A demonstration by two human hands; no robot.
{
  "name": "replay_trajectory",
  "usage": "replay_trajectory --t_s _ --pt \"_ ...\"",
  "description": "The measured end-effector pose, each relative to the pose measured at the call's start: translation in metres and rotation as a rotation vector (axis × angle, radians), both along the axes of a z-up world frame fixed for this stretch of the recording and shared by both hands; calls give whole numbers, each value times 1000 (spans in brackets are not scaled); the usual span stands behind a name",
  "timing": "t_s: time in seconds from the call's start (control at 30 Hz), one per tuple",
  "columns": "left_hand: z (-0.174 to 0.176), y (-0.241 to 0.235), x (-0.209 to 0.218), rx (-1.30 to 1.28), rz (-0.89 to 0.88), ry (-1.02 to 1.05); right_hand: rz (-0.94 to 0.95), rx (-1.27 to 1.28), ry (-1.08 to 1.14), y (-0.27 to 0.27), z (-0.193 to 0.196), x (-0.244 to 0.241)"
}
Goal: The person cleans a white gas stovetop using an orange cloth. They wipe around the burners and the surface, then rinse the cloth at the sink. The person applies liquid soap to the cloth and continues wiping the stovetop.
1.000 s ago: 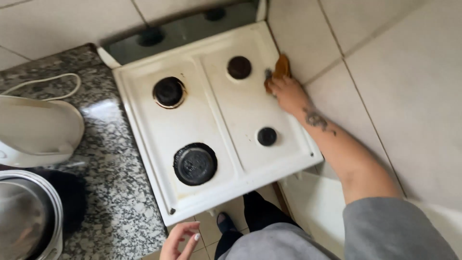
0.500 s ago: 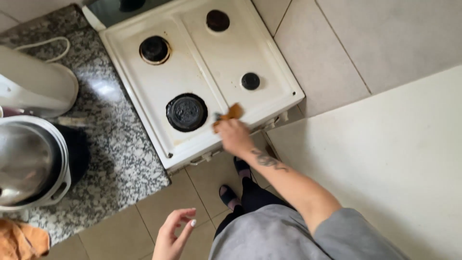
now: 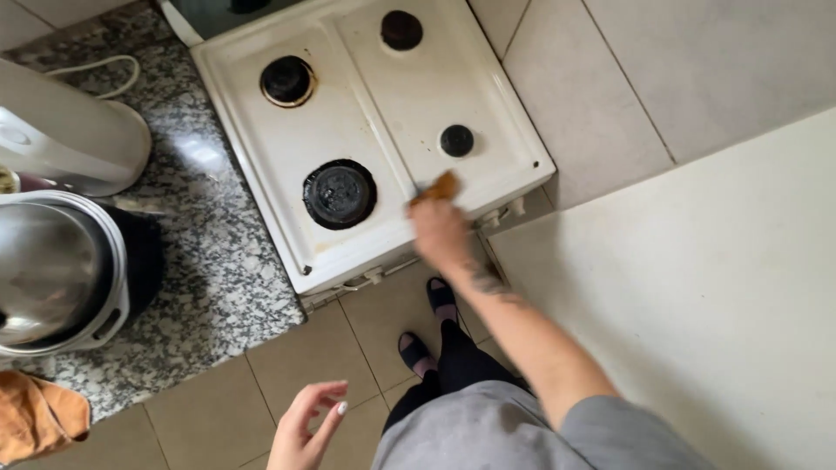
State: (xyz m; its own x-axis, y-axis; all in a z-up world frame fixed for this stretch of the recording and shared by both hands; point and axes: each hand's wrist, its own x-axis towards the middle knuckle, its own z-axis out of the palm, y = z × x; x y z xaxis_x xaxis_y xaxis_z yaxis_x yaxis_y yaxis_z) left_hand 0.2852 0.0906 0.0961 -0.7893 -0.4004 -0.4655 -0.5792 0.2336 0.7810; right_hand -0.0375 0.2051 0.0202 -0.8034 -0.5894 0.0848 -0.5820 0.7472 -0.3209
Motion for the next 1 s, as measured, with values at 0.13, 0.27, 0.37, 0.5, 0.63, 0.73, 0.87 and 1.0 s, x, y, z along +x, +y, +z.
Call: replay_trajectory --t_s 0.13,0.27,0.37,0.5,0.63,0.73,0.87,1.0 --pt "13 3 -20 15 -135 -30 404 -100 109 11 -26 2" --pt "4 -4 -9 4 -44 -6 -154 8 -246 79 12 -79" --pt "0 -4 -10 30 -24 -85 -148 72 92 93 -31 -100" --pt "-6 -6 -28 70 -56 -83 28 -165 -60 56 -41 -54" --pt "-7 -19 -56 72 -3 -74 56 31 -91 60 1 -97" --pt "-20 -26 -60 26 175 -97 74 -70 15 90 -81 -173" --pt "-6 -22 -96 105 346 -257 350 -291 9 19 -99 -250" --pt "-16 -21 -107 119 296 -70 760 -340 -484 -49 -116 -256"
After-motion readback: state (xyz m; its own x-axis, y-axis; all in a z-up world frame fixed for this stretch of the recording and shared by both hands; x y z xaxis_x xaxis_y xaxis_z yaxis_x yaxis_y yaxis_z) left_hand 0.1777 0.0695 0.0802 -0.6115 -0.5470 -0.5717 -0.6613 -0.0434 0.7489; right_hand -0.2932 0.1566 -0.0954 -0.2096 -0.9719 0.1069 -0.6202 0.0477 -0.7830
